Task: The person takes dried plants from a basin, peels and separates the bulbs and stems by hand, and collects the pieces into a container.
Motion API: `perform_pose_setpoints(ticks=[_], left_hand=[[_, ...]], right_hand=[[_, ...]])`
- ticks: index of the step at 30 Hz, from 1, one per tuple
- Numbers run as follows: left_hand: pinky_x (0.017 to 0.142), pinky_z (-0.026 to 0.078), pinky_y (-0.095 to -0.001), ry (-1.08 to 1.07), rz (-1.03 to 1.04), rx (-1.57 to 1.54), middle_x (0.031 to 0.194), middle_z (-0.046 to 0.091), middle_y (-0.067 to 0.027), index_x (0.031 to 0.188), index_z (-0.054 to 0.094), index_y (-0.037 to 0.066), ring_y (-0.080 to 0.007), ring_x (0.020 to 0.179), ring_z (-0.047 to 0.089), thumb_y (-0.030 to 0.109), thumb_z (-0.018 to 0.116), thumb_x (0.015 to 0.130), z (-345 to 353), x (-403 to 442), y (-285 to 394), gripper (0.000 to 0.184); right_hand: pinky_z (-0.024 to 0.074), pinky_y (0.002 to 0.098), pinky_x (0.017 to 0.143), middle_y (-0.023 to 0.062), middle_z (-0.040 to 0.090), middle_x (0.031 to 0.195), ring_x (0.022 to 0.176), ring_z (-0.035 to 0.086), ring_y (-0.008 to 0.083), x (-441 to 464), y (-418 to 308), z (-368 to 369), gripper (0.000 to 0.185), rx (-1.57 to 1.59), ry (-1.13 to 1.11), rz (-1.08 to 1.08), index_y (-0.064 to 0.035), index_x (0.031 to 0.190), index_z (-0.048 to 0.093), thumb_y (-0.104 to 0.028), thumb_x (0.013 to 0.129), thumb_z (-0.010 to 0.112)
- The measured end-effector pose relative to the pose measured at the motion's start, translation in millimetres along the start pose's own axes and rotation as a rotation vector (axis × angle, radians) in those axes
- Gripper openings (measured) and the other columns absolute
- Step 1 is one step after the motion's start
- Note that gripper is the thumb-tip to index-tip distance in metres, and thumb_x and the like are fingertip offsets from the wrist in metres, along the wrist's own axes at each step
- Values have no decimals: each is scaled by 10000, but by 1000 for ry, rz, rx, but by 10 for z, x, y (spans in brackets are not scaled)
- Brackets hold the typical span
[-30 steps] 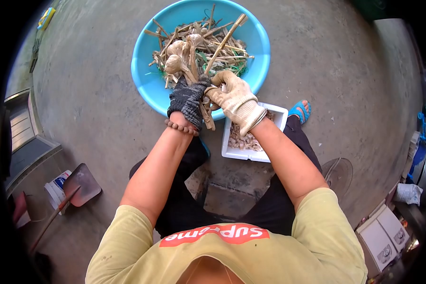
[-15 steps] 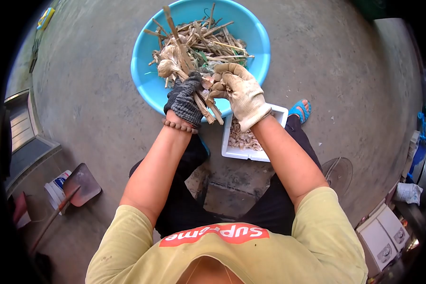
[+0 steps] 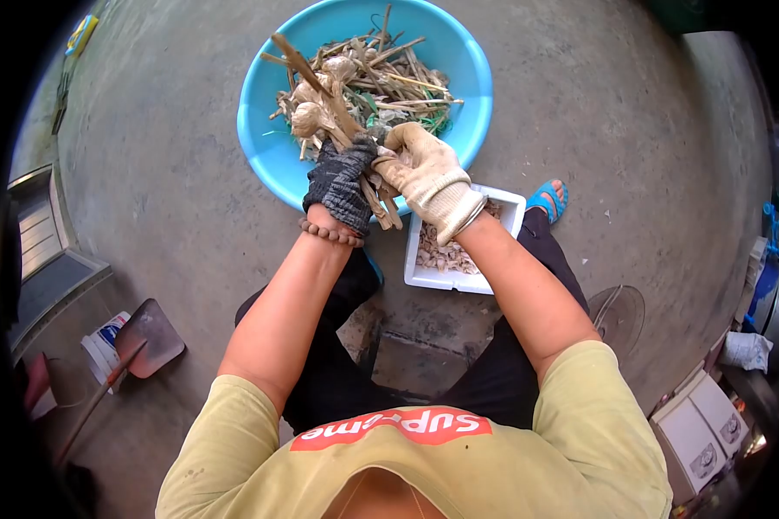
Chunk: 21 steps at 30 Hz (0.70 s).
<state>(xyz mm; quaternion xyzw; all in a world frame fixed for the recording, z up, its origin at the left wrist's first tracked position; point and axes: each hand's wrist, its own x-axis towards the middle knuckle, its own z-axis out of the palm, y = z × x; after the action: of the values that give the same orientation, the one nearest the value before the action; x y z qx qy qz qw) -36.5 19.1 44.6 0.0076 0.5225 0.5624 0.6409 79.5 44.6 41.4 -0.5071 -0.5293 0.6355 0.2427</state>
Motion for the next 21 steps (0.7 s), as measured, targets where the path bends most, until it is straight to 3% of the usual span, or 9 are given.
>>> perform_pose_setpoints(ticks=[3, 5, 10, 13, 16, 18, 21], left_hand=[[644, 524, -320, 25, 30, -21, 902, 566, -121, 1049, 471, 2, -220, 809, 584, 68, 587, 770, -42, 56, -40, 309], [668, 523, -328, 43, 9, -104, 900, 562, -125, 1032, 487, 6, -246, 791, 583, 67, 580, 771, -247, 277, -116, 283], [707, 514, -340, 101, -20, -232, 949, 569, -130, 1069, 492, 13, -243, 830, 581, 117, 553, 816, -217, 286, -32, 280], [692, 497, -297, -43, -50, -60, 991, 570, -119, 1119, 476, 8, -209, 832, 580, 131, 559, 809, -200, 236, -26, 344], [654, 480, -281, -39, -55, 2, 940, 578, -96, 1093, 496, 3, -178, 795, 571, 162, 591, 787, -42, 50, -11, 358], [622, 466, -267, -27, -45, 206, 881, 580, -78, 1060, 519, 3, -153, 746, 557, 186, 622, 766, -12, 30, -17, 361], [599, 462, -267, -66, -37, 185, 847, 582, -75, 1025, 537, 4, -145, 721, 551, 198, 632, 758, -65, 52, -47, 343]], right_hand=[[498, 236, 545, 63, 569, 730, 623, 563, 106, -18, -12, -15, 165, -138, 36, -139, -8, 890, 503, -82, 782, 604], [507, 246, 561, 55, 560, 743, 631, 565, 111, -12, -11, -36, 159, 286, -46, -32, -7, 898, 485, -69, 791, 586], [515, 258, 556, 56, 556, 756, 628, 565, 114, -1, -32, -7, 169, 382, -17, -80, -5, 900, 478, -65, 787, 587], [505, 239, 538, 56, 551, 728, 600, 554, 104, 6, -81, 21, 149, 329, 38, -34, -12, 897, 491, -67, 790, 578], [489, 235, 509, 46, 544, 701, 571, 539, 100, 31, -2, -5, 142, 183, 88, 2, -21, 890, 507, -88, 787, 577], [463, 240, 486, 49, 543, 690, 542, 517, 96, 30, 60, -50, 162, 138, 62, -46, -18, 886, 514, -106, 769, 585], [448, 258, 490, 56, 543, 685, 548, 506, 93, 15, 35, -71, 166, -71, 66, -79, -17, 859, 514, -103, 747, 602]])
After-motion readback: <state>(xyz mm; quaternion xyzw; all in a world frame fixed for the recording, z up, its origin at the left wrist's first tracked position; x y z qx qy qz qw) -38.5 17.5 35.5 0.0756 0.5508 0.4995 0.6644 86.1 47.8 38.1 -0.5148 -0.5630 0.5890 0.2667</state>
